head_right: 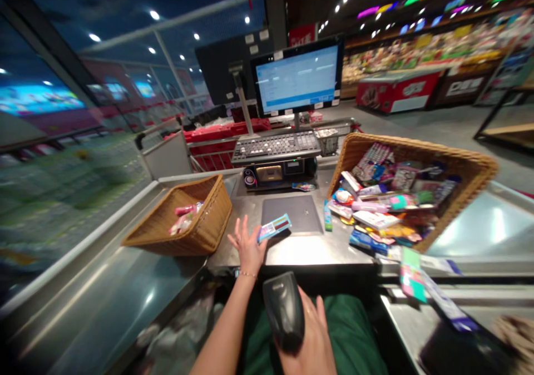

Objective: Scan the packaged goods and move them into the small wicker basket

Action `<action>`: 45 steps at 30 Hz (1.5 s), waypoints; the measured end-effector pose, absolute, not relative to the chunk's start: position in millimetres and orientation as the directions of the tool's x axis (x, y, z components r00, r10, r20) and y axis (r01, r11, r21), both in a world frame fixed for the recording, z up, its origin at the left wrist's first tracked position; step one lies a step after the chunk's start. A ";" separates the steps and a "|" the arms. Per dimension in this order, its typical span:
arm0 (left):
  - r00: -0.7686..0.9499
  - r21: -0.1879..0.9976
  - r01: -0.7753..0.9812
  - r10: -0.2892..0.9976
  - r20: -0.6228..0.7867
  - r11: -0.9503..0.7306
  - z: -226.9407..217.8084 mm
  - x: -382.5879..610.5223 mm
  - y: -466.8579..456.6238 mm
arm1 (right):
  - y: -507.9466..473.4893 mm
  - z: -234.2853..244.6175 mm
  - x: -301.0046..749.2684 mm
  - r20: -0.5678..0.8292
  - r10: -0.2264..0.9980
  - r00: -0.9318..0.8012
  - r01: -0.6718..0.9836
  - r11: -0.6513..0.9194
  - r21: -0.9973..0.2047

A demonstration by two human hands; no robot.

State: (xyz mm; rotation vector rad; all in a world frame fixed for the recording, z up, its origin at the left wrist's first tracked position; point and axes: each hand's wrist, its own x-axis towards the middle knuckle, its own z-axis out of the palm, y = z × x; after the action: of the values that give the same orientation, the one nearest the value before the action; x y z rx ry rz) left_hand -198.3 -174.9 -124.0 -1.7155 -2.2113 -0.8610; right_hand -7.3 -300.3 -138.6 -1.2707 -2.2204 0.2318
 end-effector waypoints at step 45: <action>-0.335 0.313 0.938 0.617 0.712 0.148 -70.7 -230.1 -186.5 | -297.9 -102.8 -34.6 0.506 0.699 -0.505 0.659 0.691 -0.296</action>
State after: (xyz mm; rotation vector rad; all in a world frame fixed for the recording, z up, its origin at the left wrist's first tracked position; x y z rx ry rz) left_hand -230.1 -186.5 -70.7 -1.4845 -2.0147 -1.0365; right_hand -34.6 -297.9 -102.8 -1.0369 -2.2938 0.0860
